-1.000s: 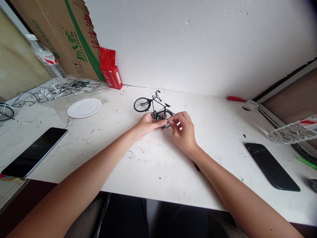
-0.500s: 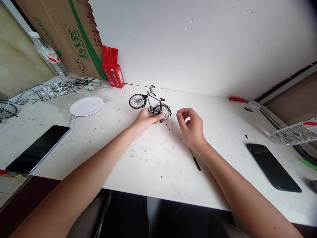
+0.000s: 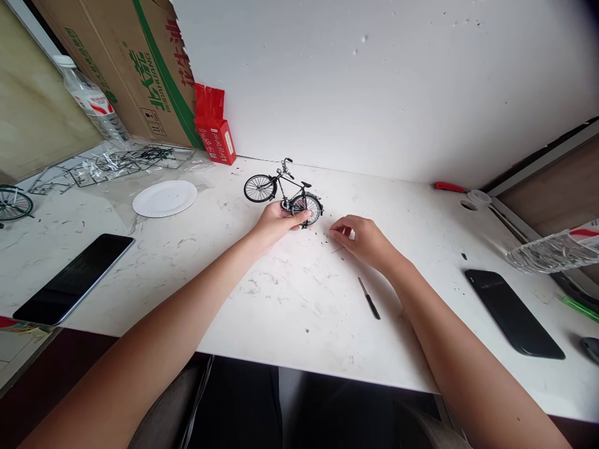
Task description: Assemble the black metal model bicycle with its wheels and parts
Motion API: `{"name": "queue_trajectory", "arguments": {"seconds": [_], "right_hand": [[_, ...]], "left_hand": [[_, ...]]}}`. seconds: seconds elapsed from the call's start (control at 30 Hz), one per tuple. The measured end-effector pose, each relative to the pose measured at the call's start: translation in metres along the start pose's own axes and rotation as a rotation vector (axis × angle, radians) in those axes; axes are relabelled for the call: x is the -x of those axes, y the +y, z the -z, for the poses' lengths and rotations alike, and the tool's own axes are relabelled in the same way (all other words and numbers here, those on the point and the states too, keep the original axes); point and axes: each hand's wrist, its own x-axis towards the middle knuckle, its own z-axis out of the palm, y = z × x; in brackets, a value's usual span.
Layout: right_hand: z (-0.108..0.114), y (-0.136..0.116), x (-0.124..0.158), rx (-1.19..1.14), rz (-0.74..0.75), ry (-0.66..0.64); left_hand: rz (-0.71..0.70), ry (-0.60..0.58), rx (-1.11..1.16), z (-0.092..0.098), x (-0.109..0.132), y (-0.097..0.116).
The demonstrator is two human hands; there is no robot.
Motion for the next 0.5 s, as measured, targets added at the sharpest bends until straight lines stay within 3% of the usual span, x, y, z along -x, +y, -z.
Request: {"name": "queue_trajectory", "arguments": {"seconds": [0.5], "right_hand": [[-0.015, 0.006, -0.001, 0.025, 0.017, 0.011]], "left_hand": [[0.026, 0.008, 0.002, -0.004, 0.003, 0.001]]}}
